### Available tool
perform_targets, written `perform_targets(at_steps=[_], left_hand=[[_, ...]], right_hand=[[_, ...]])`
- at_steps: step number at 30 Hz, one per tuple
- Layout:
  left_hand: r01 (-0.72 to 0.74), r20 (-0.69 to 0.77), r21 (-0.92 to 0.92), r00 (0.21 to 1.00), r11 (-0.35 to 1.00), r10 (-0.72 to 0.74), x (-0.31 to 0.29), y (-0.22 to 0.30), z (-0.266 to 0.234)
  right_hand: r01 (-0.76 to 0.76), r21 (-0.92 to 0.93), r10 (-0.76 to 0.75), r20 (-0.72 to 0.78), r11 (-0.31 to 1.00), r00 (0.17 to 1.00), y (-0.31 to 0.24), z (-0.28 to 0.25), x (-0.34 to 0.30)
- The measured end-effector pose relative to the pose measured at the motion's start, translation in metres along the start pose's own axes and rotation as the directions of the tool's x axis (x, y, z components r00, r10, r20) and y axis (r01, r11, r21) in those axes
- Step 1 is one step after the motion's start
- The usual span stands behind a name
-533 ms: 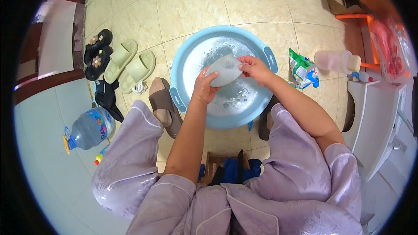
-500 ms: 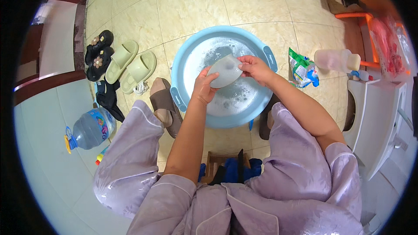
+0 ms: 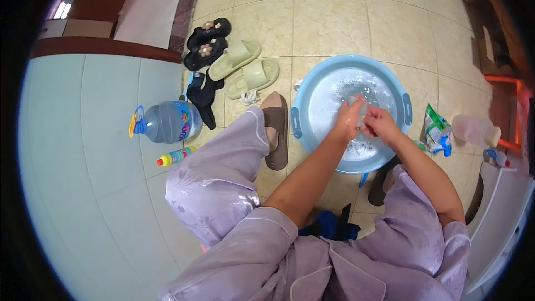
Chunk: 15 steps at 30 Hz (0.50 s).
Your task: The person sits on the floor and hand-washes a sock in a blue basin filled with soapy water, scrubbing and rinsing it. They then move to a sink, fill a pink basin with water, and rinse the sock under running water.
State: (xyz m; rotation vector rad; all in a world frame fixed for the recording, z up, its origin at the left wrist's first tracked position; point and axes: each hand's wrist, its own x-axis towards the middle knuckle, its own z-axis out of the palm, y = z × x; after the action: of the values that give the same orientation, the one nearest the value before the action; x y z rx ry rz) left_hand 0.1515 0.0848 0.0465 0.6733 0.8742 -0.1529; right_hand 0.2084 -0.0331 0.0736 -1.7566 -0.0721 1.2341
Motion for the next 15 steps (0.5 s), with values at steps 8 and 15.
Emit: perform_targets(at_steps=[8,15], left_hand=[[-0.156,-0.199,0.654,0.908,0.740,0.368,0.066,-0.040,-0.016],[-0.192,0.200,0.979,0.967,-0.064,0.156,0.048,-0.014,-0.010]], right_hand=[[0.138,-0.514,-0.231,-0.122,0.847,0.965,0.039,-0.007,0.020],[0.126,-0.520,-0.177,-0.050,0.845,0.983,0.066,-0.013,0.029]])
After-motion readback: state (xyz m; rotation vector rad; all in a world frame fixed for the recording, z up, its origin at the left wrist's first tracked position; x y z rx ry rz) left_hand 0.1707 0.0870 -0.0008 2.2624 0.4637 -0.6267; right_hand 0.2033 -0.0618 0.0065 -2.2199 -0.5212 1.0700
